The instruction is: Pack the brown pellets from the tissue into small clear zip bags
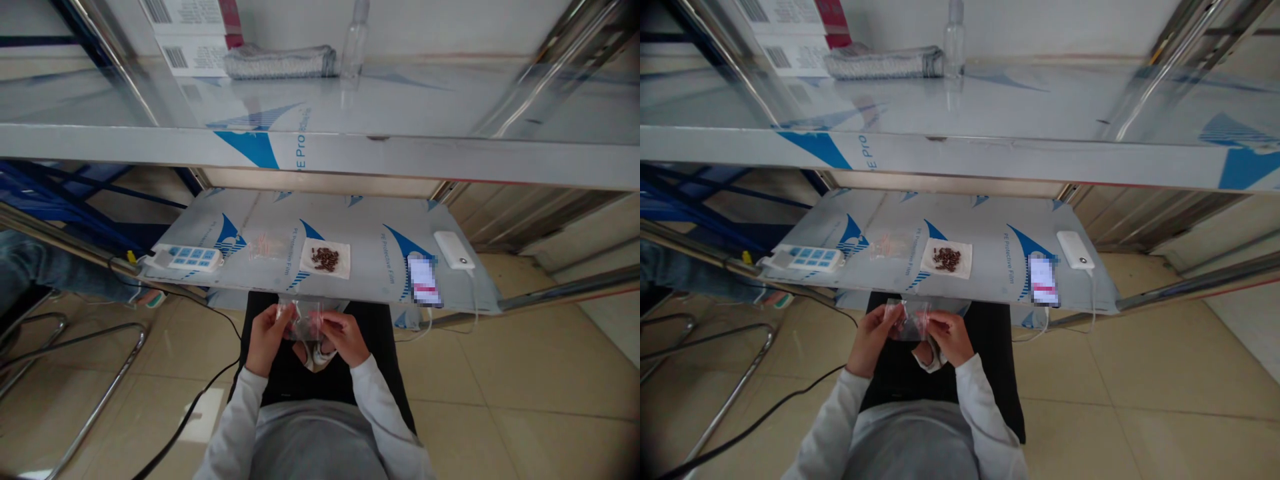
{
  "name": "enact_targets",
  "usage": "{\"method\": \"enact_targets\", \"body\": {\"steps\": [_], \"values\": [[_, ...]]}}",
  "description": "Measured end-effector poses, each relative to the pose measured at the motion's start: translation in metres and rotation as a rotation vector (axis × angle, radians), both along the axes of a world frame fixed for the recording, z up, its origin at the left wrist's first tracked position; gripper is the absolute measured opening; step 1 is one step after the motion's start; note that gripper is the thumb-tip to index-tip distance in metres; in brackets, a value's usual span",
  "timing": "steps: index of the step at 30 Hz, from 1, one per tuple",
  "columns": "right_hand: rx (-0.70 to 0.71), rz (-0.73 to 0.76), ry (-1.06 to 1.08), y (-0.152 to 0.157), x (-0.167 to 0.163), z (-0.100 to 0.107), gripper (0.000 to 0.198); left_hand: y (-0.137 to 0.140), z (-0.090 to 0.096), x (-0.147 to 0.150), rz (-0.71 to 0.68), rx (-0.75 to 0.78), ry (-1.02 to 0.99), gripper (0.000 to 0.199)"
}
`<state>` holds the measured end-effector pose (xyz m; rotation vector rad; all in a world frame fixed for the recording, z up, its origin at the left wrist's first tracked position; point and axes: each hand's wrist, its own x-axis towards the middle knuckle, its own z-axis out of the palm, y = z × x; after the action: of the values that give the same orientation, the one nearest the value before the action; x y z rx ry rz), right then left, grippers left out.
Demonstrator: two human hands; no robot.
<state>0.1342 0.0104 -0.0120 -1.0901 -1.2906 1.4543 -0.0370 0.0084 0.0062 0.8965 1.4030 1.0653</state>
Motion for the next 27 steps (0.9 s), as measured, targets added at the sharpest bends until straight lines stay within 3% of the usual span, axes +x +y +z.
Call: {"method": "enact_targets", "body": {"steps": [8, 10, 12, 14, 16, 18, 20, 24, 27], "values": [[-0.138, 0.03, 0.024, 0.009, 0.002, -0.004, 0.046, 0.001, -0.004, -0.01, -0.093, -0.005, 0.215, 0.046], [-0.082, 0.038, -0.062, 0.014, 0.01, -0.003, 0.046, 0.003, -0.003, -0.014, -0.102, 0.12, 0.394, 0.045], [0.03, 0.057, -0.239, 0.019, 0.018, 0.002, 0.041, 0.005, 0.002, -0.013, -0.137, 0.345, 0.623, 0.06], [0.163, 0.095, -0.442, 0.025, 0.024, 0.011, 0.035, 0.009, 0.007, -0.004, -0.291, 0.533, 0.794, 0.093], [0.275, 0.159, -0.613, 0.031, 0.027, 0.021, 0.027, 0.015, 0.009, 0.012, -0.499, 0.605, 0.84, 0.108], [0.344, 0.208, -0.741, 0.036, 0.028, 0.031, 0.018, 0.024, 0.007, 0.03, -0.595, 0.603, 0.814, 0.097], [0.379, 0.224, -0.822, 0.04, 0.027, 0.039, 0.011, 0.033, 0.001, 0.044, -0.582, 0.567, 0.762, 0.07], [0.404, 0.223, -0.751, 0.051, 0.032, 0.039, 0.008, 0.042, -0.012, 0.055, -0.429, 0.496, 0.629, 0.037], [0.4, 0.085, -0.629, 0.076, 0.042, 0.022, 0.013, 0.041, -0.021, 0.051, -0.28, 0.437, 0.595, 0.025]]}}
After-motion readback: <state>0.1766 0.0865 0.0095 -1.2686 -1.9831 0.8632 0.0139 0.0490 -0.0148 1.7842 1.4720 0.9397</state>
